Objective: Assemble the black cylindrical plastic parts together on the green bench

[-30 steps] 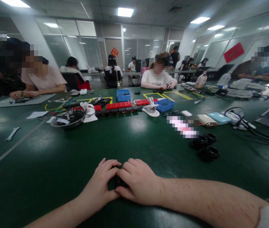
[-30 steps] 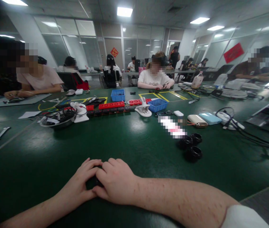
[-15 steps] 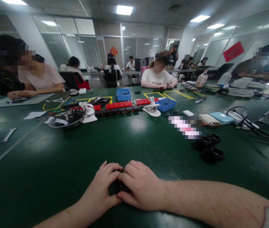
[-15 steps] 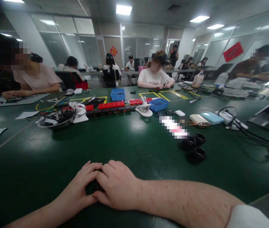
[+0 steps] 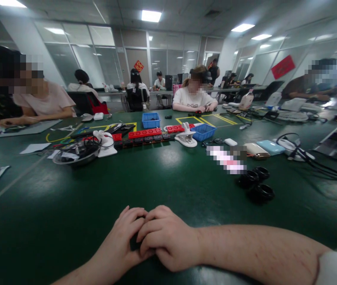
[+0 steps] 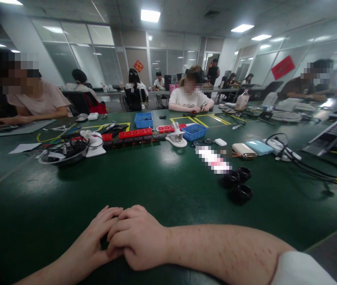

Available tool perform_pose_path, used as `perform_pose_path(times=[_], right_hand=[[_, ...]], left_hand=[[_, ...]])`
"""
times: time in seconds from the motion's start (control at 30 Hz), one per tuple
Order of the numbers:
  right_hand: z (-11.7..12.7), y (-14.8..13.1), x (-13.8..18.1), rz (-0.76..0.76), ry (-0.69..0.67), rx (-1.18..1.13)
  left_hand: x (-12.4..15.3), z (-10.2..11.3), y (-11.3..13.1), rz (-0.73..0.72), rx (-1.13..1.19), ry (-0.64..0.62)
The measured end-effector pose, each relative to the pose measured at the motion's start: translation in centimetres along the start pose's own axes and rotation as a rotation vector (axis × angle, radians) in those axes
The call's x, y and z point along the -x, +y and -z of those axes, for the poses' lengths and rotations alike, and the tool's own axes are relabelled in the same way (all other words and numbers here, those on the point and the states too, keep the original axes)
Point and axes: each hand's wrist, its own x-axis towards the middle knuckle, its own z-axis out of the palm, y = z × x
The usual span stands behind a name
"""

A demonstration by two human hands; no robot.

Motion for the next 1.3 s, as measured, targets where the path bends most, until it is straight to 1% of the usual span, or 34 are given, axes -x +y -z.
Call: perform_pose_path(times=[0.23, 0.33, 0.43, 0.5, 0.57, 0.63, 0.7, 0.83, 0.93, 1.03, 1.1, 1.2, 1.3], right_hand=[[-0.1, 0.7, 0.2, 0.091, 0.011, -0.008], [0.6, 0.2, 0.3, 0.09, 0.107, -0.011], [1.4, -0.5, 0.3, 0.092, 0.252, -0.002], [1.7, -0.8, 0.3, 0.046, 0.333, 0.005], [1.6, -0.8, 0.3, -0.049, 0.364, 0.015], [1.3, -0.8, 0.3, -0.142, 0.334, 0.031], [0.9, -0.7, 0.2, -0.199, 0.295, 0.051], [0.3, -0.7, 0.0, -0.255, 0.245, 0.132], [0.3, -0.8, -0.1, -0.285, 0.161, 0.223], [0.5, -0.8, -0.1, -0.244, 0.046, 0.256], [0.7, -0.9, -0.1, -0.181, 0.006, 0.235], [0.8, -0.9, -0.2, -0.092, 0.0, 0.2], [0.7, -0.7, -0.2, -0.038, 0.0, 0.164]], left_hand=[[0.2, -0.3, -0.6, -0.011, -0.004, -0.005], [0.2, -0.4, -0.7, -0.025, -0.01, 0.006], [0.3, -0.2, -0.5, -0.031, 0.003, 0.008], [0.3, -0.1, -0.4, -0.025, 0.013, -0.007], [0.4, 0.0, -0.4, -0.01, 0.015, -0.022], [0.4, 0.0, -0.4, -0.005, 0.013, -0.033], [0.4, 0.0, -0.6, -0.012, 0.011, -0.044], [0.4, 0.0, -0.9, -0.017, 0.017, -0.063], [0.4, -0.2, -1.0, -0.024, 0.018, -0.06], [0.6, -0.3, -1.0, -0.014, 0.008, -0.042], [0.6, -0.3, -0.9, -0.007, 0.009, -0.035], [0.6, -0.3, -0.8, 0.0, 0.018, -0.033], [0.5, -0.2, -0.7, 0.002, 0.026, -0.029]])
